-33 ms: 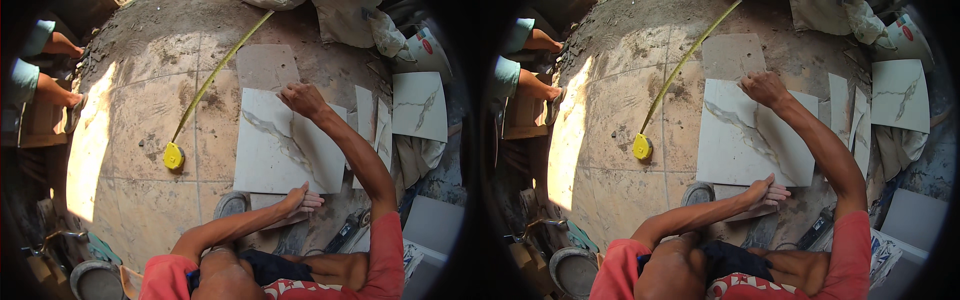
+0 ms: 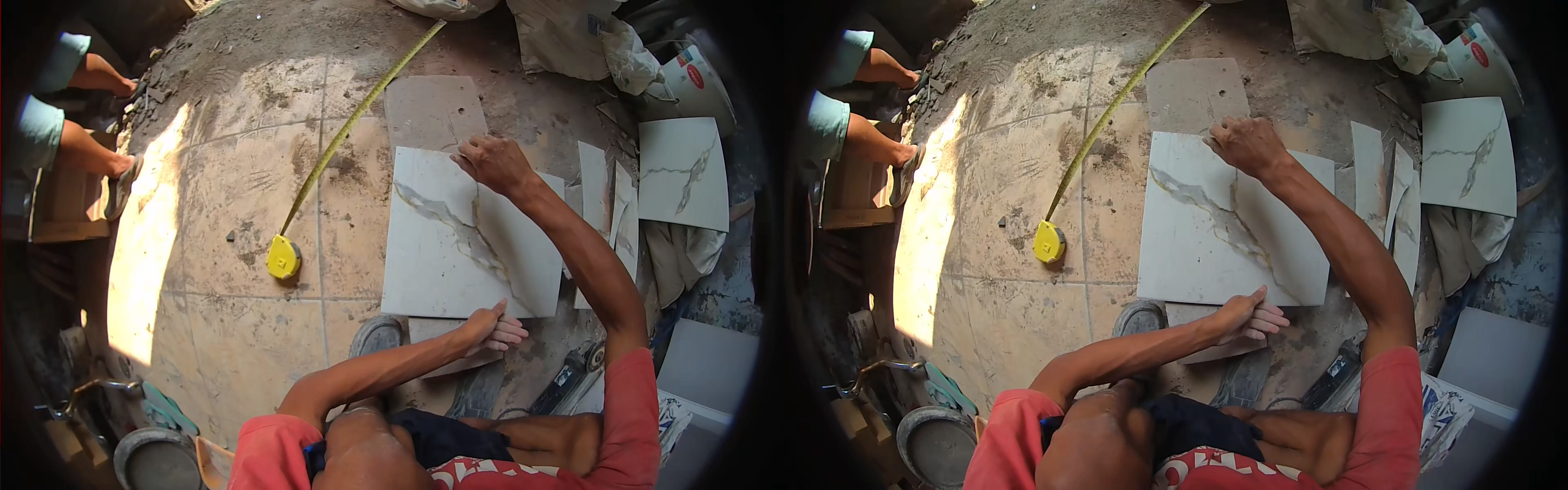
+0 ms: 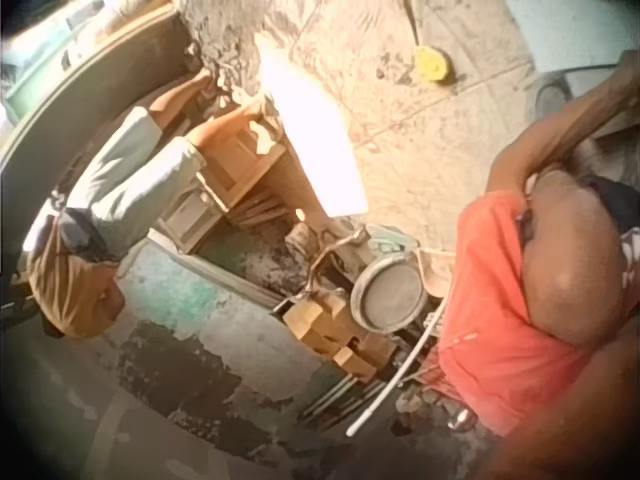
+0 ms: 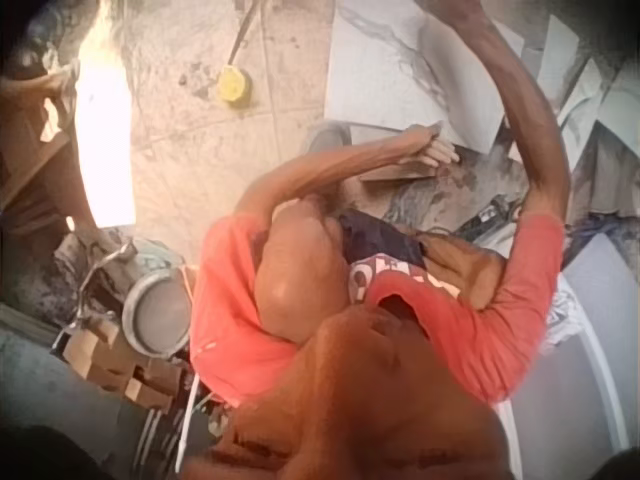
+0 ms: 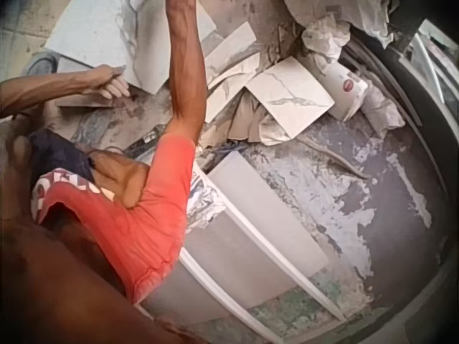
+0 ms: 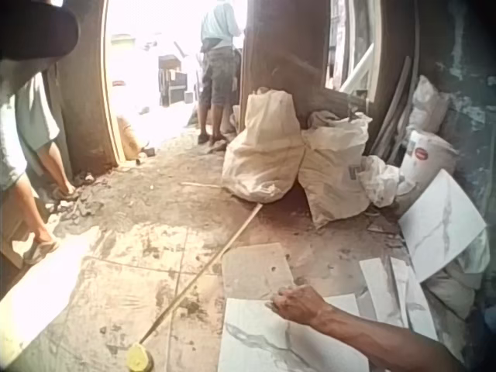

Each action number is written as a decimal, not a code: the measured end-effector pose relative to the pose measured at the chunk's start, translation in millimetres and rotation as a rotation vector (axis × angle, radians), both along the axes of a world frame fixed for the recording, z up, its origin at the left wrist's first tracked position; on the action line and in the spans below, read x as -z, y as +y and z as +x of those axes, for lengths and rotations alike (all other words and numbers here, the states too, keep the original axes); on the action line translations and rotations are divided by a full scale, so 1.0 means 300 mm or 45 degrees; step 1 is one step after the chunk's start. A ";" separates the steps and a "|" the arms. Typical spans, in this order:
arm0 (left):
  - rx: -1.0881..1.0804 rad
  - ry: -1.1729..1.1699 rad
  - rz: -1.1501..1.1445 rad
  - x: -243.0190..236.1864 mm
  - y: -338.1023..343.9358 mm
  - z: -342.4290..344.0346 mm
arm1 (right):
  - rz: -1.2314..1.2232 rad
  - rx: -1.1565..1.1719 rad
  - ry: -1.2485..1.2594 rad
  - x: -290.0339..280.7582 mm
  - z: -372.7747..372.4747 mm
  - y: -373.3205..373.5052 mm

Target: Measure a ceramic tile with a tape measure and cut it using an angle grinder.

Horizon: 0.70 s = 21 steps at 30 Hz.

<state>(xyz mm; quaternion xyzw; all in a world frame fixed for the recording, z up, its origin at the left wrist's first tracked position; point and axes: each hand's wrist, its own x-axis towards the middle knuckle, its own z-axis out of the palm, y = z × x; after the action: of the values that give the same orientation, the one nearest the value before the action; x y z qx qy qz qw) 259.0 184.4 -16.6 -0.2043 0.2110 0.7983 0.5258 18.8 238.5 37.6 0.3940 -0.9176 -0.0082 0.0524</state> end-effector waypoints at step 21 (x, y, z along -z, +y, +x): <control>-0.539 1.450 -1.669 0.100 -1.001 -0.513 | -0.833 0.911 -0.803 -0.118 0.140 0.298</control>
<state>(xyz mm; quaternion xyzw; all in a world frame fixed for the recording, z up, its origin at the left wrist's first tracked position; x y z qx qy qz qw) 105.3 -115.9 -46.6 -0.0710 0.8119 0.5781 -0.0395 60.9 327.9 73.0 0.0061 -0.9197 0.3766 -0.1104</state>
